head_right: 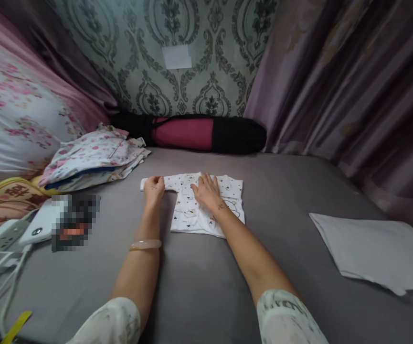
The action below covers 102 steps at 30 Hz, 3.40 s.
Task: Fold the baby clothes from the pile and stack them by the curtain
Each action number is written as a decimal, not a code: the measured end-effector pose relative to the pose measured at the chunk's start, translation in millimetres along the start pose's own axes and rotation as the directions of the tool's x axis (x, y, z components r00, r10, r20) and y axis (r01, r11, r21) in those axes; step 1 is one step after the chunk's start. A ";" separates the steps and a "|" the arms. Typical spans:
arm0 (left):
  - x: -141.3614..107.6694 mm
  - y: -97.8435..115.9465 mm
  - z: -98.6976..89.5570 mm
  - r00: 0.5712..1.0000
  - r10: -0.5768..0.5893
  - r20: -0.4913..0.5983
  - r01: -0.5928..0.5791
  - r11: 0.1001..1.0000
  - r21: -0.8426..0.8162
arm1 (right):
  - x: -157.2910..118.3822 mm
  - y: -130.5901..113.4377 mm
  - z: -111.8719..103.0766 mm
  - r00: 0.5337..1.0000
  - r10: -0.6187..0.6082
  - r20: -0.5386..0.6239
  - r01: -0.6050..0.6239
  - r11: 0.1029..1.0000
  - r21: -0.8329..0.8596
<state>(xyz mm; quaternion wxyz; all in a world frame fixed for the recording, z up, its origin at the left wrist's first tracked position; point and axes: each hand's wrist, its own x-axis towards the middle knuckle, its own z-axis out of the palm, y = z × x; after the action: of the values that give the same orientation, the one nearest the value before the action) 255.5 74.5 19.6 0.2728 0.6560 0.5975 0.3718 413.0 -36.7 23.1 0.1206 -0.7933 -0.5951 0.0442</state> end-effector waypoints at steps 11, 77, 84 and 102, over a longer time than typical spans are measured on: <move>2.9 -8.3 -15.2 0.914 -0.281 -0.294 0.366 0.883 0.294 | 13.5 0.1 16.5 0.995 -0.002 0.097 0.003 1.000 -0.002; -10.7 15.5 45.5 0.911 0.293 0.290 -0.241 0.949 -0.203 | -0.2 34.3 -12.8 0.842 0.520 0.145 -0.342 0.308 0.888; -25.7 20.3 46.0 0.821 0.369 0.436 -0.413 0.911 0.007 | -4.5 51.3 -16.1 0.838 0.543 -0.054 -0.435 0.725 0.534; -41.1 34.3 53.5 0.719 0.511 0.472 -0.611 0.788 0.079 | -19.3 26.7 -12.5 0.940 0.215 -0.267 -0.214 0.976 0.033</move>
<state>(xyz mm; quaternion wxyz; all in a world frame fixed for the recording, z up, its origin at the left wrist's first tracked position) 318.6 33.9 9.7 0.1925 0.8982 0.3329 0.2131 435.0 -63.9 27.3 0.1961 -0.8517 -0.4833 -0.0500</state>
